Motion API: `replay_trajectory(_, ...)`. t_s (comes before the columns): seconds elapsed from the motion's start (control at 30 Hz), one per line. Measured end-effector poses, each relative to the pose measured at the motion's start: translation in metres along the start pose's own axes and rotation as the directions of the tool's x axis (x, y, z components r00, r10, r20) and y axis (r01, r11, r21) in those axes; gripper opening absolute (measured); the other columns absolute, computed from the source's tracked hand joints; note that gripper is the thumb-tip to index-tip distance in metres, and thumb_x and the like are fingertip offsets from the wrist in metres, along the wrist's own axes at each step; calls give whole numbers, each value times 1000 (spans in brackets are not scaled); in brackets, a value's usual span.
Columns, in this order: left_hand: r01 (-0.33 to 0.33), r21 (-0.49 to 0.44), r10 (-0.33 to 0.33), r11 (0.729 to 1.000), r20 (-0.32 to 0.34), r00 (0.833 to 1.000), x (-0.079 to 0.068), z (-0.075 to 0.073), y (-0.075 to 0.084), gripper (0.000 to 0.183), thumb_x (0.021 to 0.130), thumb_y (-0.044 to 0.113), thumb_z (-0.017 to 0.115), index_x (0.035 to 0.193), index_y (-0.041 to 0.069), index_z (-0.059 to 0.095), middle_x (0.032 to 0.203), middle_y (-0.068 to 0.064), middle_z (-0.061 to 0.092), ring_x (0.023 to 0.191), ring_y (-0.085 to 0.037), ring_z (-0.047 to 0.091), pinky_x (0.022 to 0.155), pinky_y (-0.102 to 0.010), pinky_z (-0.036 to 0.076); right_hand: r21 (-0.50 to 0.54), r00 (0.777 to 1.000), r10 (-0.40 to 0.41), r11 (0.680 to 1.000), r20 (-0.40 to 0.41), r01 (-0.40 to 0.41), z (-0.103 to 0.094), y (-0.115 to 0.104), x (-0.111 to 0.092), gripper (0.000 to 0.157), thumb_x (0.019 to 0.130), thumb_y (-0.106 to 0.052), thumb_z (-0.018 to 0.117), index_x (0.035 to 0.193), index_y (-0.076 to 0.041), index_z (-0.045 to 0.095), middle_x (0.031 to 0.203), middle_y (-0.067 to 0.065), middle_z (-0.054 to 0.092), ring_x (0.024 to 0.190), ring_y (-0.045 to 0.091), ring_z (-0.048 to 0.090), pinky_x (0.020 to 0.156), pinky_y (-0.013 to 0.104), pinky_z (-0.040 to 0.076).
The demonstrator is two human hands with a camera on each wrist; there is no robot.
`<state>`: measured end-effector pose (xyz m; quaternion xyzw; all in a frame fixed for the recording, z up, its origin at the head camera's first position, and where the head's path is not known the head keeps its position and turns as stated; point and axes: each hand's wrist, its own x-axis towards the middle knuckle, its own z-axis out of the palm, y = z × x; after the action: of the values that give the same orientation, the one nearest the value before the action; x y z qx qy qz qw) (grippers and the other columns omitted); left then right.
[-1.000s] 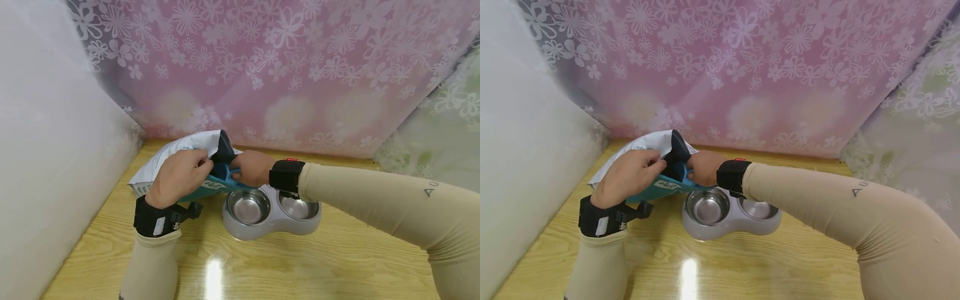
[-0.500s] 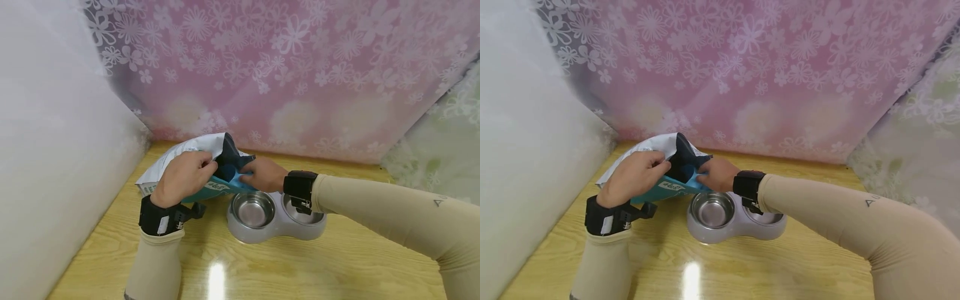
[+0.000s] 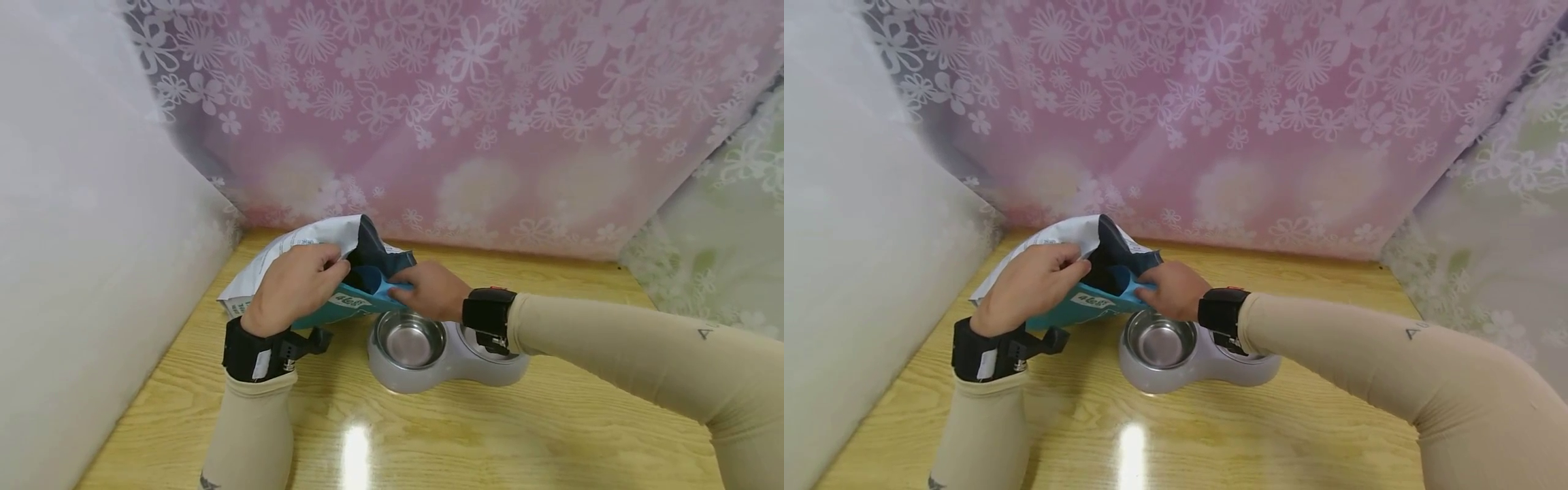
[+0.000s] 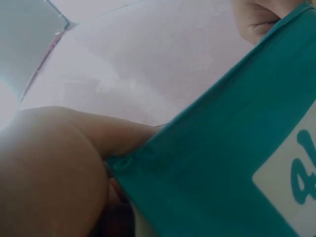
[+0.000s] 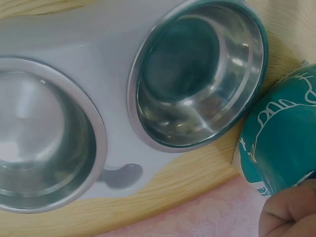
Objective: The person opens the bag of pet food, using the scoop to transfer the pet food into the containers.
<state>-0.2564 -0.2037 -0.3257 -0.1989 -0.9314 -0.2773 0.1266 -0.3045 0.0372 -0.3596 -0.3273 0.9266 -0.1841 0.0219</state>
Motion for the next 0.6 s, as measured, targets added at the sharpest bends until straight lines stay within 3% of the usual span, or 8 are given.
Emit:
replay_trajectory(0.2, -3, -13, 3, 1000, 7, 1000, 0, 1, 0, 35, 99, 28, 44, 67, 16, 43, 59, -1, 38, 50, -20, 36, 48, -30, 27, 15, 999, -10, 1000, -34, 10, 3, 2, -4, 28, 96, -30, 60, 116, -14, 70, 106, -5, 68, 96, 12, 64, 82, 28, 48)
replay_trajectory(0.6, -50, -12, 50, 999, 38, 998, 2, 1, 0, 37, 99, 29, 47, 64, 17, 43, 57, 1, 38, 48, -18, 38, 47, -28, 26, -73, 1000, 26, 997, 15, -25, 8, -1, -7, 33, 97, -35, 57, 124, -17, 66, 114, -3, 66, 103, 16, 63, 88, 33, 46)
